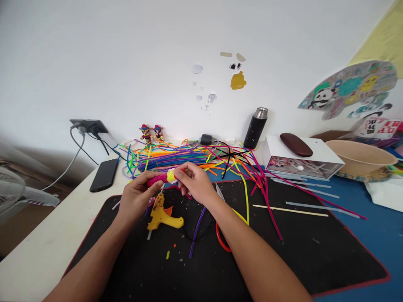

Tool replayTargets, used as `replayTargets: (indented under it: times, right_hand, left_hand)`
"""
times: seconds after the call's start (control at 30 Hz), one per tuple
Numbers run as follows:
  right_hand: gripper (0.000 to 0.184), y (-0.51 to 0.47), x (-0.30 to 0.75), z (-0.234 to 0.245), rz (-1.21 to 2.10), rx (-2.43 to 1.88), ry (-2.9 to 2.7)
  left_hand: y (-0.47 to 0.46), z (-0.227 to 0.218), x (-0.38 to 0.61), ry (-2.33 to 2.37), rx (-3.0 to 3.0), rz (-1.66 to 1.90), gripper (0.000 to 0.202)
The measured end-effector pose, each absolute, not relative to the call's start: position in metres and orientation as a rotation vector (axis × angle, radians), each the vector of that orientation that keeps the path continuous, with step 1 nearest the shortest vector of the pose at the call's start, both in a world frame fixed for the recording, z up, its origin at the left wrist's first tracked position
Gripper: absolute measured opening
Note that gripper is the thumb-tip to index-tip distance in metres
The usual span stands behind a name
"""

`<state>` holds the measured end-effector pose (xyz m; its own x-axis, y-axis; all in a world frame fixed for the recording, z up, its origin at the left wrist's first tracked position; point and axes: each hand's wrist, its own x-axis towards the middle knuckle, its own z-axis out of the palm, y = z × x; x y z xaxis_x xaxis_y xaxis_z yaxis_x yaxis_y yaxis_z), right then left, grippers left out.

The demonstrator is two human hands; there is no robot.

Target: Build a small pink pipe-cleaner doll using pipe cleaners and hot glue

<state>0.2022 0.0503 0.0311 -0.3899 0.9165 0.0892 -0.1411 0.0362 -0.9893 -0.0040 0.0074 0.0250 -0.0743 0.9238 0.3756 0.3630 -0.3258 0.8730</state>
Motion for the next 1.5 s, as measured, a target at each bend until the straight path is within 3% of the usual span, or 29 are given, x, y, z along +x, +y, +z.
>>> replayTargets:
  times: [1.5]
  right_hand:
    - [0.051, 0.0507, 0.2017, 0.03, 1.508, -0.803, -1.435]
  left_hand:
    - [0.0098, 0.0196, -0.0054, 1.365, 1.636, 1.402, 0.031]
